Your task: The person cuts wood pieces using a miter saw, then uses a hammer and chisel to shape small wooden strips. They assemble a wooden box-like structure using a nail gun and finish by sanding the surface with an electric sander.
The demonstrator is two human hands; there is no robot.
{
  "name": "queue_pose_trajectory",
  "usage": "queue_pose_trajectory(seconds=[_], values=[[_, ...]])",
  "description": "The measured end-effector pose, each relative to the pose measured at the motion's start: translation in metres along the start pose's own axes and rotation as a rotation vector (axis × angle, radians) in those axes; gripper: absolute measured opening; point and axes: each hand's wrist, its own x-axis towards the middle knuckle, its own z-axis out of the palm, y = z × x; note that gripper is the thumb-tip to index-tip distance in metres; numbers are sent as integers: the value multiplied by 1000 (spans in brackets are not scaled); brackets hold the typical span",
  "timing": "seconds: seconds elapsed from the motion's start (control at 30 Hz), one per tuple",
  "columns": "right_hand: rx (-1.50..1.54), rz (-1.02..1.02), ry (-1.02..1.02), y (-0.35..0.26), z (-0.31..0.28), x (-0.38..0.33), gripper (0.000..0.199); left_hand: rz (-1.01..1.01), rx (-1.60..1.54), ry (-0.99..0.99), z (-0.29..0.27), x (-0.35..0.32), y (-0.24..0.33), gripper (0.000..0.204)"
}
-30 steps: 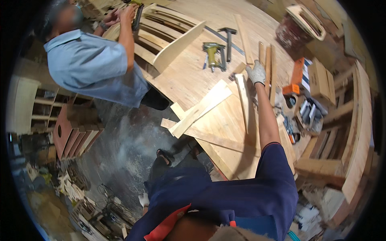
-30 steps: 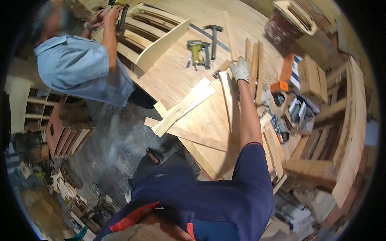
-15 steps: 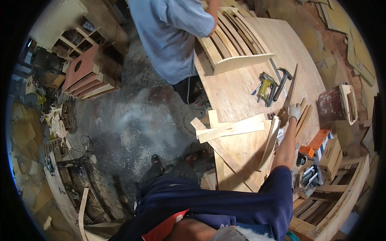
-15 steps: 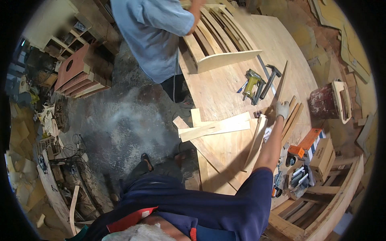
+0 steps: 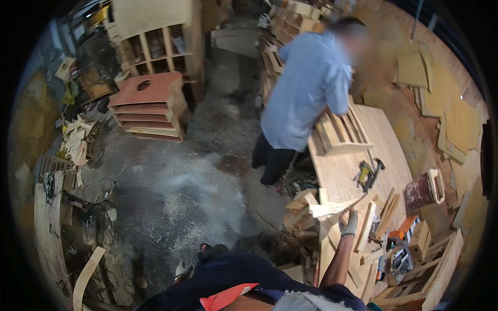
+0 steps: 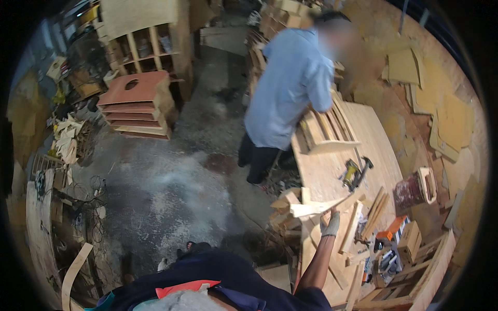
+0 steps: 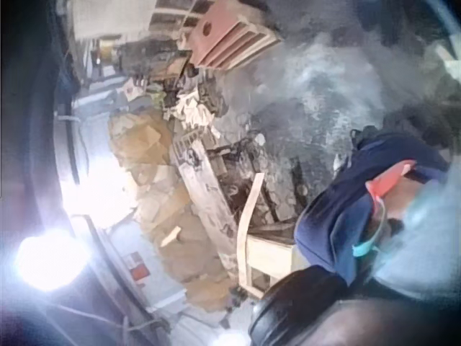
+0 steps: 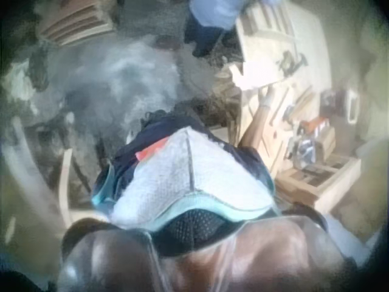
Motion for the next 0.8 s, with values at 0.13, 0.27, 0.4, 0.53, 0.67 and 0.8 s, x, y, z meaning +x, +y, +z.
queue_pose_trajectory(seconds=[0.13,0.27,0.4,0.53,0.67,0.8], values=[[-71,-23,-14,132,67,-75,17,-87,-588,60,-16,37,-22,60],[-305,97,-40,277,161,-174,26,61,-655,281,-17,25,-42,55],[-354,671,-324,380,222,-250,23,-282,-653,330,-6,-9,-56,59],[-608,1433,-670,459,289,-278,28,-576,-844,324,17,-35,-77,57],[-1119,1686,-1031,529,333,-335,44,-790,-1126,483,60,-62,-88,56],[-1496,1548,-1272,617,377,-410,45,-1041,-1174,553,77,-77,-83,57]])
